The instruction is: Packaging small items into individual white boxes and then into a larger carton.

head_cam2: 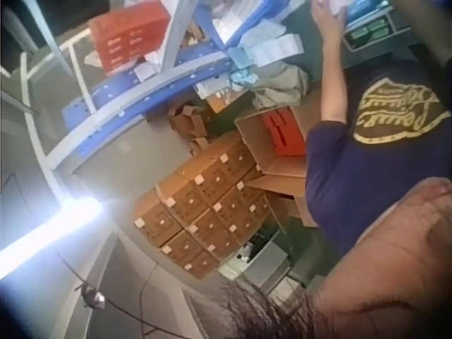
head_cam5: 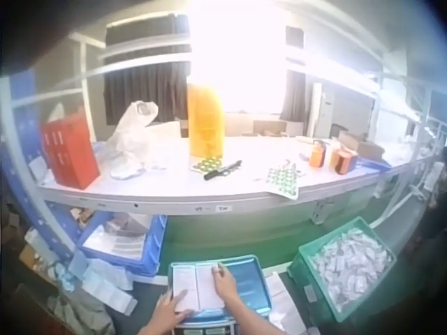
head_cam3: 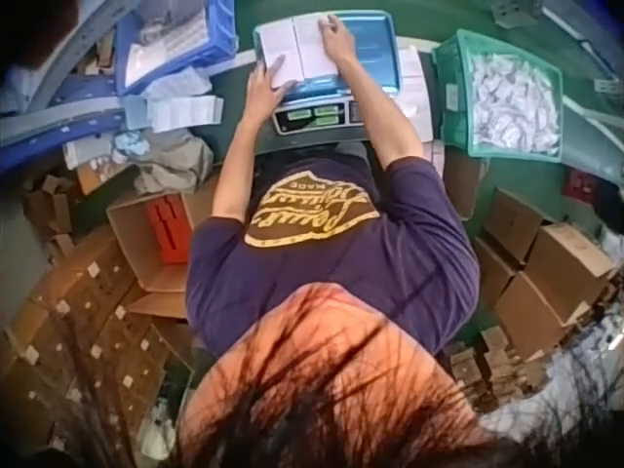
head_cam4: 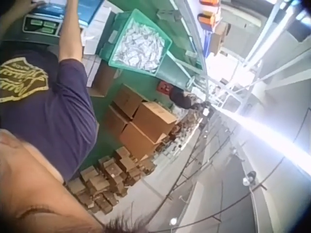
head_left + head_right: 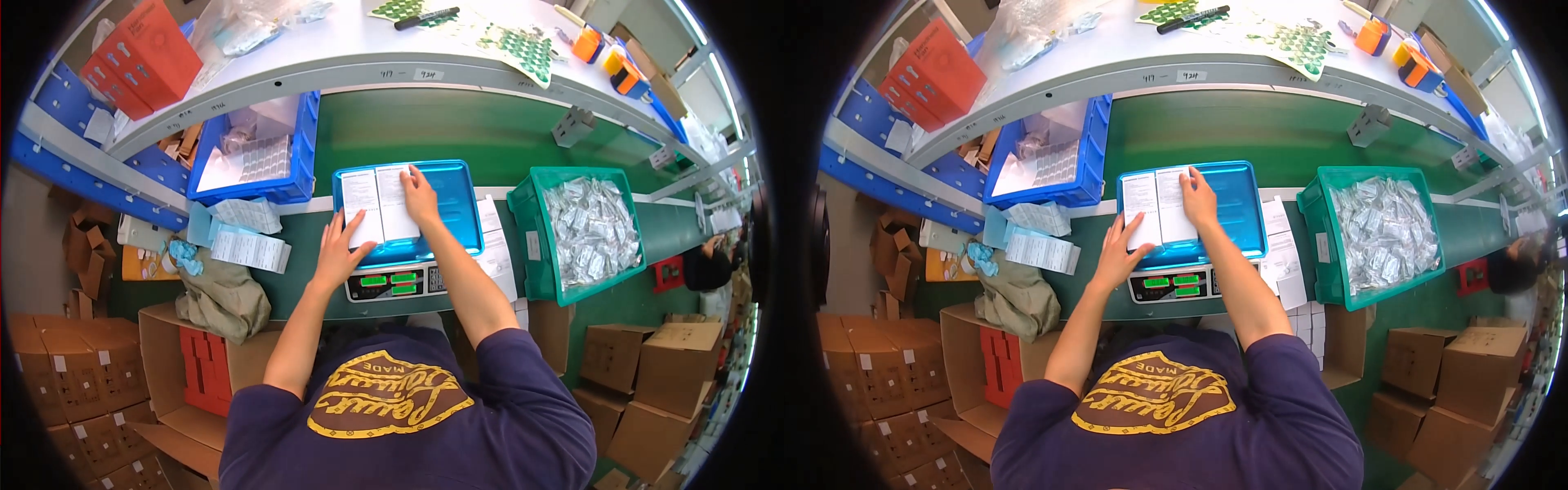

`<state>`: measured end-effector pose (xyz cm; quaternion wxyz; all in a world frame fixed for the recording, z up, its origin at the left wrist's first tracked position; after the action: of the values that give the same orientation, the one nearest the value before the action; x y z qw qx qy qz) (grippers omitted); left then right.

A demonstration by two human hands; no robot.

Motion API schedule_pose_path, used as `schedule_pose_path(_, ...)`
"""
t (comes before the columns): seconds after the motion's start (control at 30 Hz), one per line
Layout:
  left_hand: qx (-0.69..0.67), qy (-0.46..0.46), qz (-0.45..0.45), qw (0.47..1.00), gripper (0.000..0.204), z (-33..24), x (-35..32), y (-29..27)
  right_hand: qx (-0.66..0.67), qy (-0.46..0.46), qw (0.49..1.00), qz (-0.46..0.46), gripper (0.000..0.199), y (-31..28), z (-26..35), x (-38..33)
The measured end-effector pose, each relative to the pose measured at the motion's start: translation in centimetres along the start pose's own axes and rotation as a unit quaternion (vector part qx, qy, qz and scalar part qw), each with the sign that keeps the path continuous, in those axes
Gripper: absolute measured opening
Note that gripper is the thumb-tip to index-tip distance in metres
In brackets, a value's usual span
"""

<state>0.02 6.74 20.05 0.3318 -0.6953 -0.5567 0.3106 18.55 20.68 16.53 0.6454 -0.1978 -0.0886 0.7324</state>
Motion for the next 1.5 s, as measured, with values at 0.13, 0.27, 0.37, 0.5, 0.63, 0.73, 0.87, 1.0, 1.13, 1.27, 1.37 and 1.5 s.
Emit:
schedule_pose_path(0.13,-0.076,0.011,-0.003,0.997,0.067,0.2,-0.1,0.6,0.023,0.009,1.0,-0.006,0.05,0.2,0.7,-0.5)
schedule_pose_path(0.27,-0.099,-0.02,-0.023,0.995,0.067,-0.6,1.0,0.4,0.124,-0.018,0.99,-0.058,0.046,-2.3,-1.1,-0.6)
schedule_pose_path(0.37,-0.051,0.019,-0.11,0.992,0.06,0.3,-0.6,0.6,0.345,-0.062,0.936,0.029,0.038,-6.5,-3.4,-4.6)
schedule_pose_path(0.5,-0.246,-0.106,-0.24,0.933,0.037,2.8,-3.8,0.3,0.169,-0.076,0.975,-0.123,0.021,-22.3,-6.9,-11.3)
schedule_pose_path(0.63,-0.215,-0.09,-0.32,0.918,0.029,2.3,-3.2,-2.1,-0.136,0.149,0.939,-0.277,0.027,-38.7,-16.7,-10.6)
schedule_pose_path(0.73,-0.169,-0.074,-0.369,0.911,0.028,-0.8,-0.8,-4.2,-0.264,0.112,0.909,-0.302,0.039,-41.7,-19.7,-6.6)
schedule_pose_path(0.87,-0.2,0.003,-0.379,0.903,0.028,-6.3,2.8,-5.4,-0.459,0.197,0.831,-0.246,0.045,-41.1,-20.2,-3.6)
schedule_pose_path(1.0,-0.191,0.011,-0.357,0.914,0.029,-7.8,3.8,-4.5,-0.367,0.123,0.883,-0.265,0.043,-42.1,-19.7,-4.2)
schedule_pose_path(1.13,-0.137,-0.069,-0.361,0.92,0.028,-8.9,3.8,-3.7,-0.302,0.1,0.92,-0.23,0.042,-46.0,-17.4,-5.0)
schedule_pose_path(1.27,-0.124,-0.145,-0.359,0.914,0.03,-10.5,4.7,-3.7,-0.19,0.084,0.943,-0.261,0.038,-48.8,-15.8,-2.4)
schedule_pose_path(1.37,-0.132,-0.13,-0.372,0.909,0.031,-10.6,4.8,-3.8,-0.171,0.018,0.959,-0.224,0.034,-52.0,-16.2,2.8)
schedule_pose_path(1.5,-0.134,-0.166,-0.358,0.909,0.031,-12.5,6.2,-3.0,-0.154,-0.071,0.957,-0.237,0.034,-53.0,-14.2,13.1)
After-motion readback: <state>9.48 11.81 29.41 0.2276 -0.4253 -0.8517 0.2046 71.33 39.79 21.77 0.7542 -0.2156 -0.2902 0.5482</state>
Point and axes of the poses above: each hand's wrist, its own x-axis towards the middle knuckle, its own y-axis out of the palm, z = x × y, the point moved 1 cm from there along x, towards the middle knuckle, and after that the axes turned 11 degrees about z, right-handed, at the moved point
